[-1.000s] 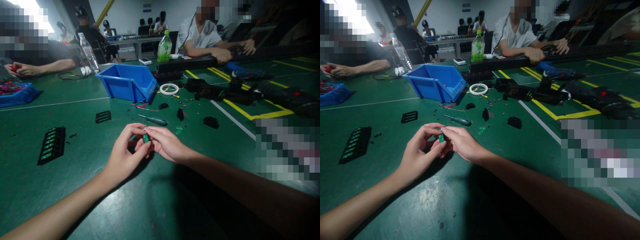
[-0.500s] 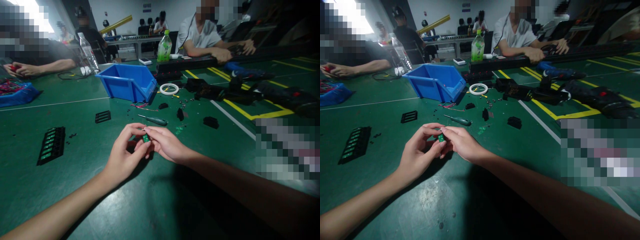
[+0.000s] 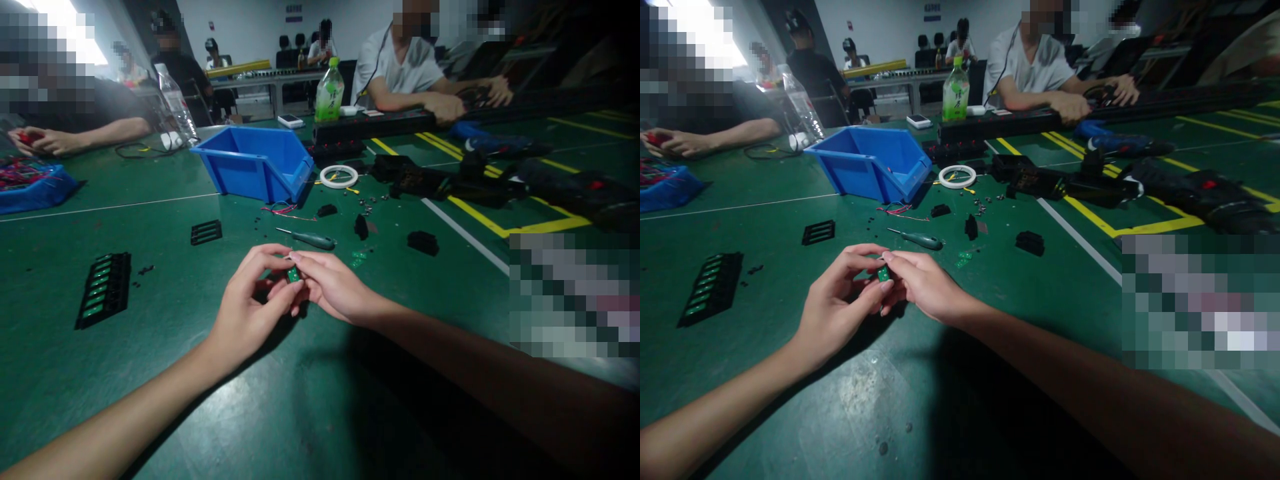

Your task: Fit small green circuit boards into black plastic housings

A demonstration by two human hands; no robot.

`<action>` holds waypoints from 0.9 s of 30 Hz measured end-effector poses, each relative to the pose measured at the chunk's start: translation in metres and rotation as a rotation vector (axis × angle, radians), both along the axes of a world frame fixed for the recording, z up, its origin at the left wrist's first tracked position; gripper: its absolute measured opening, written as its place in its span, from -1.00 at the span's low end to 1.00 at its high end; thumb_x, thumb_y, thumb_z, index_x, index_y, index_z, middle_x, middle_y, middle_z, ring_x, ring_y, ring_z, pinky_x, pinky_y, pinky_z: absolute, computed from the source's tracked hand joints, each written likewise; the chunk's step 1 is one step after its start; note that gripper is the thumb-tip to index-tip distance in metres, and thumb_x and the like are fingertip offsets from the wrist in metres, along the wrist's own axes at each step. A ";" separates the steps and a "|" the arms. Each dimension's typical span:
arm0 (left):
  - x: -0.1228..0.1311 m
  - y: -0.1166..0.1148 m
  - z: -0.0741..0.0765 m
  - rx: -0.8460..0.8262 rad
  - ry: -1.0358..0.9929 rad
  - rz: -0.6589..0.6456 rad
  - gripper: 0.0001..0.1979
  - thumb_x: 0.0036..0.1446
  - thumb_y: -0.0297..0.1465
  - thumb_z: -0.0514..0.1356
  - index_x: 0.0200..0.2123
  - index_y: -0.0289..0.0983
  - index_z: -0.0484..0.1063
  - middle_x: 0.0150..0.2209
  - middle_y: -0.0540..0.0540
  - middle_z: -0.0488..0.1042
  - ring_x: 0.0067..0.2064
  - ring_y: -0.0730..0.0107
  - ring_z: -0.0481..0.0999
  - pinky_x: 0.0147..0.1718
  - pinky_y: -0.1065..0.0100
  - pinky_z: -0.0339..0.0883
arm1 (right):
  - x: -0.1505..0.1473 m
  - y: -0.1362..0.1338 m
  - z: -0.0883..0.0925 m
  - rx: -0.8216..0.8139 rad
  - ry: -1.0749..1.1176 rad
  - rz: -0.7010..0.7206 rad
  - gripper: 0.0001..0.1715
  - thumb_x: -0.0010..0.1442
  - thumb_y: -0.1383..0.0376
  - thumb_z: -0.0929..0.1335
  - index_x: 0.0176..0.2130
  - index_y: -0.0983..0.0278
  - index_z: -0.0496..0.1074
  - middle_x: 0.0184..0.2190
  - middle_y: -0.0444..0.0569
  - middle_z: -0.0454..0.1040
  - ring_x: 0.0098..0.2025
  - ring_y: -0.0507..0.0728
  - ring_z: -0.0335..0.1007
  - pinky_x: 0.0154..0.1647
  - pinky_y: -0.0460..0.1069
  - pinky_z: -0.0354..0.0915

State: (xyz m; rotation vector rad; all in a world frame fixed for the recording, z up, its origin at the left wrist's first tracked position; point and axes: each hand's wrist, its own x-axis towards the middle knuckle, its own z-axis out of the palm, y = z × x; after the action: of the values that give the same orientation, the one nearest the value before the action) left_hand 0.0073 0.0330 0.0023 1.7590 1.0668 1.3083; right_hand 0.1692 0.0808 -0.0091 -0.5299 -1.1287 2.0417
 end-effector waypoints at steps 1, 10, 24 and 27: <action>0.000 0.000 0.000 -0.002 0.002 -0.003 -0.84 0.29 -0.39 0.31 -0.07 -0.19 0.48 0.14 -0.17 0.40 -0.21 0.40 0.54 -0.38 0.39 0.54 | 0.000 0.000 0.000 -0.001 -0.001 0.000 -0.69 0.42 0.16 0.33 -0.12 0.38 0.51 -0.36 0.04 0.59 -0.45 0.06 0.53 -0.46 -0.07 0.49; 0.001 0.000 0.001 -0.011 0.000 -0.016 -0.86 0.30 -0.41 0.29 -0.10 -0.22 0.44 0.12 -0.19 0.40 -0.12 0.34 0.56 -0.31 0.38 0.56 | -0.001 -0.001 0.003 -0.039 -0.011 -0.021 -0.67 0.45 0.19 0.30 -0.04 0.39 0.50 -0.34 0.09 0.62 -0.45 0.08 0.55 -0.48 -0.06 0.49; 0.002 0.000 0.003 -0.046 -0.038 -0.015 -0.87 0.30 -0.40 0.28 -0.11 -0.24 0.42 0.10 -0.17 0.39 -0.14 0.40 0.59 -0.37 0.46 0.57 | 0.007 -0.005 0.015 0.067 -0.089 0.030 -0.76 0.24 0.31 0.43 -0.11 0.40 0.51 -0.25 0.07 0.62 -0.36 0.07 0.56 -0.40 -0.08 0.48; 0.003 0.000 0.003 -0.055 -0.057 -0.016 -0.88 0.30 -0.41 0.28 -0.12 -0.25 0.41 0.08 -0.16 0.39 -0.18 0.45 0.59 -0.39 0.49 0.56 | 0.006 -0.004 0.012 0.077 -0.087 0.034 -0.78 0.25 0.32 0.43 -0.11 0.39 0.49 -0.26 0.05 0.63 -0.36 0.07 0.58 -0.40 -0.08 0.48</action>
State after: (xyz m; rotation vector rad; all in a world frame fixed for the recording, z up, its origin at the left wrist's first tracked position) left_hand 0.0103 0.0334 0.0057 1.6763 1.0455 1.2994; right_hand 0.1754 0.0768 0.0029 -0.5694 -1.2704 2.0115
